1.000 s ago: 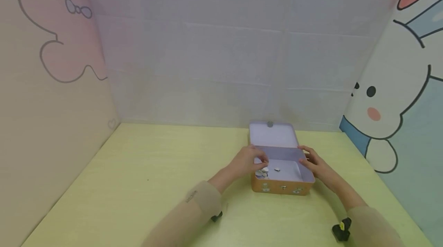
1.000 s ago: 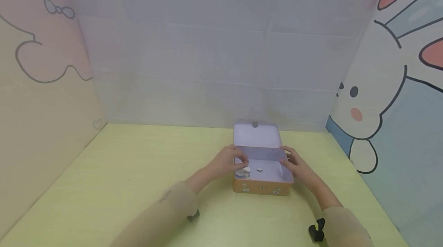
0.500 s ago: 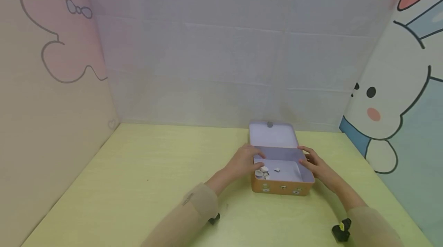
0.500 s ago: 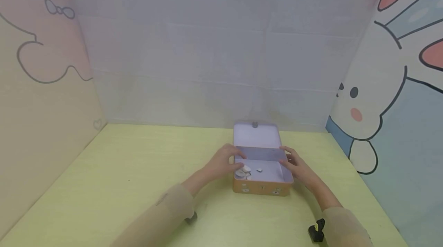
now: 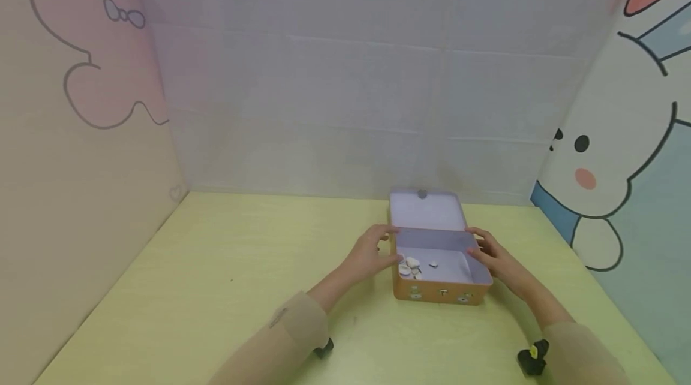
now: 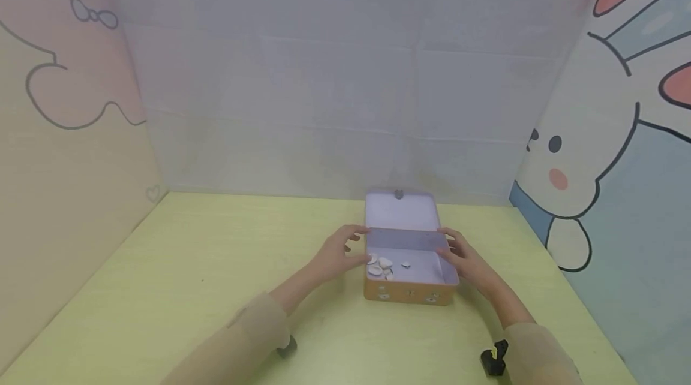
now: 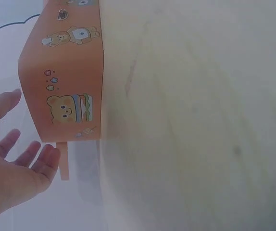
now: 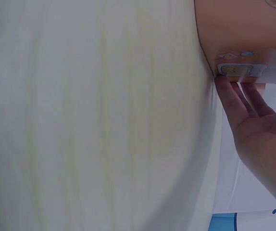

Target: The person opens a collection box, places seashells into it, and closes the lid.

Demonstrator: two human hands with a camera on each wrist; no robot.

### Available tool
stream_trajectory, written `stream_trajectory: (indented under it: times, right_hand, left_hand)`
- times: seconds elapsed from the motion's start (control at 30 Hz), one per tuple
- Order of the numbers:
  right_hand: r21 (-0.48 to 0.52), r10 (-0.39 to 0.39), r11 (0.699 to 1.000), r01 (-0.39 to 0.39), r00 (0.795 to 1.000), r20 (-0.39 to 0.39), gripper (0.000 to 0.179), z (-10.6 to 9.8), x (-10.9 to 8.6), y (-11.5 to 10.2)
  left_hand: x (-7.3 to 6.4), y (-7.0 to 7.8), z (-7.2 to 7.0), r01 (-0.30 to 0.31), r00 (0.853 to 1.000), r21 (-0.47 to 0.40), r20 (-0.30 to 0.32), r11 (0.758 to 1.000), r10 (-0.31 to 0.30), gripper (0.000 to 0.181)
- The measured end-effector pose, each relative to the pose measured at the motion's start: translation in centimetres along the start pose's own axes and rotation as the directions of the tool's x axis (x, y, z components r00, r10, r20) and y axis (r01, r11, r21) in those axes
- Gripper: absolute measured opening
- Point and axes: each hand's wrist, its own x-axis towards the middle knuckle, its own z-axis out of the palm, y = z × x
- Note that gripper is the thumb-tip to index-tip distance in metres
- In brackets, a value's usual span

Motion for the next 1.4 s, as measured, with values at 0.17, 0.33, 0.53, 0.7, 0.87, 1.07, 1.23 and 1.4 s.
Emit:
stream_trajectory:
  times: [0.17,0.33,0.53,0.7,0.87,1.07,1.23,1.4]
  right_hand:
    - [-0.033,-0.019,0.999,0.019,1.0,-0.009,0.059,-0.1,0.0,0.2]
    - [-0.055,-0.039,0.998,0.039,0.999,-0.006,0.059,-0.3,0.0,0.2]
    - [-0.042,-0.045,0.998,0.046,0.999,0.009,0.058,-1.2,0.0,0.0]
    - [-0.003,-0.017,1.0,0.017,1.0,-0.018,0.061,-1.8,0.2,0.1]
    - [0.042,-0.047,0.998,0.049,0.997,-0.057,0.063,-2.0,1.0,0.6]
    - [0.055,-0.042,0.997,0.046,0.996,-0.083,0.066,-2.4,2.4,0.4]
    - [0.07,-0.027,0.997,0.033,0.996,-0.084,0.069,-2.9,3.6,0.3]
    - [0.106,-0.008,0.994,0.016,0.997,-0.076,0.067,-2.9,4.5,0.1]
  left_hand:
    - [-0.5,-0.4,0.1,0.099,0.995,-0.14,0.024,0.985,-0.097,0.068]
    - [-1.1,-0.2,0.2,0.194,0.981,-0.257,0.065,0.947,-0.183,0.074]
    - [-2.0,-0.1,0.5,0.251,0.966,-0.357,0.151,0.9,-0.209,0.082]
    - [-2.6,0.1,0.9,0.286,0.956,-0.412,0.189,0.865,-0.226,0.091]
    - [-3.1,0.6,1.2,0.306,0.95,-0.439,0.195,0.845,-0.243,0.094]
    - [-3.3,0.8,1.6,0.298,0.952,-0.445,0.203,0.844,-0.229,0.09]
    - [-3.2,0.8,1.7,0.264,0.96,-0.514,0.223,0.816,-0.171,0.086]
    - [-3.3,0.8,1.8,0.26,0.96,-0.551,0.237,0.793,-0.15,0.086]
